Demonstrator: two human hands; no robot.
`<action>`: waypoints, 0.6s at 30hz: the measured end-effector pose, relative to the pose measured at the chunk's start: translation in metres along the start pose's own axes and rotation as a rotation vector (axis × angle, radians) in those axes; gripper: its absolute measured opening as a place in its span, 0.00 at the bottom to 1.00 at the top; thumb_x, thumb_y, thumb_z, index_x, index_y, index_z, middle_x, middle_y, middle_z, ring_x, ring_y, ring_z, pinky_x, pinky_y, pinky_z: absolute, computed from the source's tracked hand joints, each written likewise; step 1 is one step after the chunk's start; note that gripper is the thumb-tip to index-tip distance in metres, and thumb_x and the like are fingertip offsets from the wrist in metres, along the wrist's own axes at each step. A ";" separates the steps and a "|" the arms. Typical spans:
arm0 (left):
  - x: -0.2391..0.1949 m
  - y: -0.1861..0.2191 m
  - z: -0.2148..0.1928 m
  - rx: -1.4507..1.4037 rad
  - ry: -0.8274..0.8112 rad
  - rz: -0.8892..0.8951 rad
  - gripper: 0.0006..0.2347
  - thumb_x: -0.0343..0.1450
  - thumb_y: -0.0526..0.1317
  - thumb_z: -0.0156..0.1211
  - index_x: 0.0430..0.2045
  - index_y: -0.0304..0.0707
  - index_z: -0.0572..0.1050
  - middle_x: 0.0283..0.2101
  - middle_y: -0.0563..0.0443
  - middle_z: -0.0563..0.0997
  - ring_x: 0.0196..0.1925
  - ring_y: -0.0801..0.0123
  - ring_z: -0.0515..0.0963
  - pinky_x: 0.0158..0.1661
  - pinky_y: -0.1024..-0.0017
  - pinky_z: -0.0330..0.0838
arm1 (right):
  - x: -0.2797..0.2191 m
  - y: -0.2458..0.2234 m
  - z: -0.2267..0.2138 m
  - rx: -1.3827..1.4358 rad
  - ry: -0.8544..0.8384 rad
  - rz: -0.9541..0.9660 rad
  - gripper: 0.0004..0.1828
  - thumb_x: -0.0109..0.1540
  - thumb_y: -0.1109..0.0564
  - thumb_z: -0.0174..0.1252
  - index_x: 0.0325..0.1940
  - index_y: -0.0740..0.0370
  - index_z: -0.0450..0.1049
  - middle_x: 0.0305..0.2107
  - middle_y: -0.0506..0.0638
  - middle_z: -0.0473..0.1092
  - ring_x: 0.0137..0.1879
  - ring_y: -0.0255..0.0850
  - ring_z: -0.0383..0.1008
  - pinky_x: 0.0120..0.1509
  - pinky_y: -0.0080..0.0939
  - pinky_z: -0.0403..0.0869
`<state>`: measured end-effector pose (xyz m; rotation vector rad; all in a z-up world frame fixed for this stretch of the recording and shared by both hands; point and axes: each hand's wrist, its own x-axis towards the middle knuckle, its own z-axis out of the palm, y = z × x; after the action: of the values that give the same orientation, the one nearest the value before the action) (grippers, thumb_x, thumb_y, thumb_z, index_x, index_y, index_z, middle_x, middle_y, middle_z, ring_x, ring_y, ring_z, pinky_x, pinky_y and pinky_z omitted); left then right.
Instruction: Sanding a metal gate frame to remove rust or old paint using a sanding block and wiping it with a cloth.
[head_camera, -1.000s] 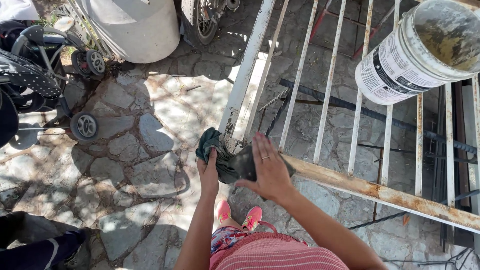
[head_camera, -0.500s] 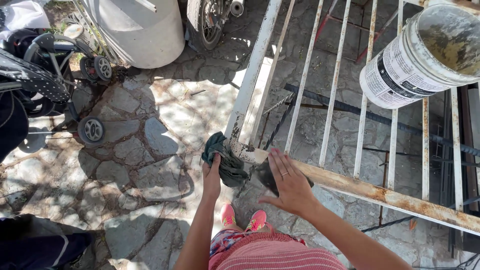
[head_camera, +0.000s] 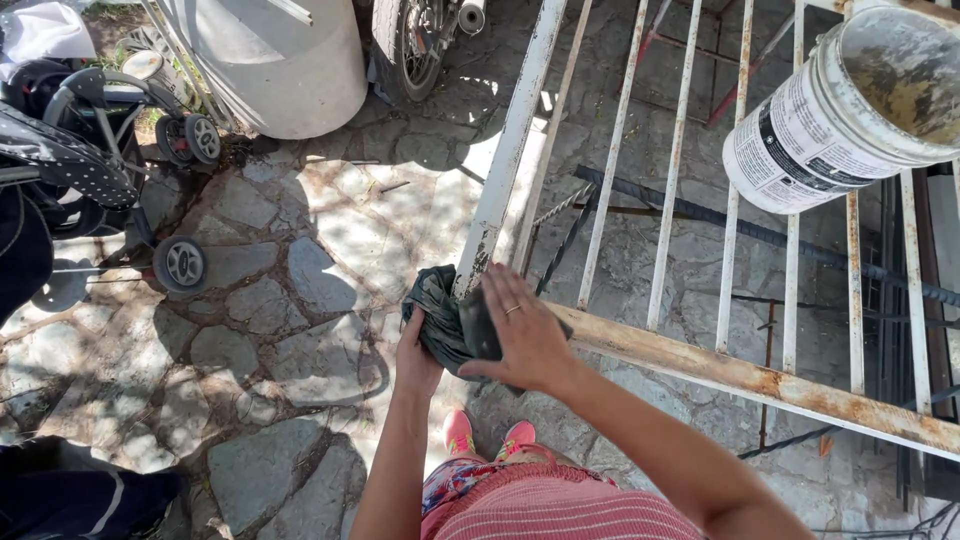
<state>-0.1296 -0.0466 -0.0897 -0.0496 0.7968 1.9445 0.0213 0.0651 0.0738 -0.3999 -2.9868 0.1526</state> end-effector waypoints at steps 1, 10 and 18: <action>-0.008 0.012 0.010 -0.037 0.023 -0.018 0.26 0.80 0.47 0.46 0.74 0.43 0.53 0.75 0.38 0.54 0.75 0.41 0.58 0.71 0.40 0.60 | 0.010 -0.015 0.002 0.036 0.041 -0.061 0.69 0.55 0.11 0.40 0.77 0.71 0.43 0.72 0.69 0.44 0.79 0.60 0.43 0.81 0.54 0.44; 0.006 0.012 -0.004 -0.100 -0.029 -0.117 0.25 0.80 0.49 0.43 0.74 0.46 0.53 0.75 0.40 0.56 0.73 0.44 0.62 0.69 0.43 0.66 | 0.035 -0.017 0.016 0.045 0.078 0.011 0.72 0.52 0.09 0.37 0.76 0.74 0.43 0.72 0.71 0.45 0.78 0.61 0.43 0.81 0.57 0.44; 0.005 0.009 0.000 -0.280 0.002 -0.149 0.20 0.79 0.48 0.50 0.66 0.48 0.69 0.66 0.41 0.72 0.64 0.50 0.75 0.63 0.49 0.72 | 0.018 -0.014 0.007 0.024 0.026 0.024 0.71 0.53 0.09 0.38 0.77 0.70 0.43 0.73 0.66 0.44 0.79 0.57 0.41 0.82 0.51 0.41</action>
<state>-0.1391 -0.0457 -0.0871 -0.2717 0.5018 1.9006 -0.0008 0.0556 0.0709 -0.4324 -2.9523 0.1832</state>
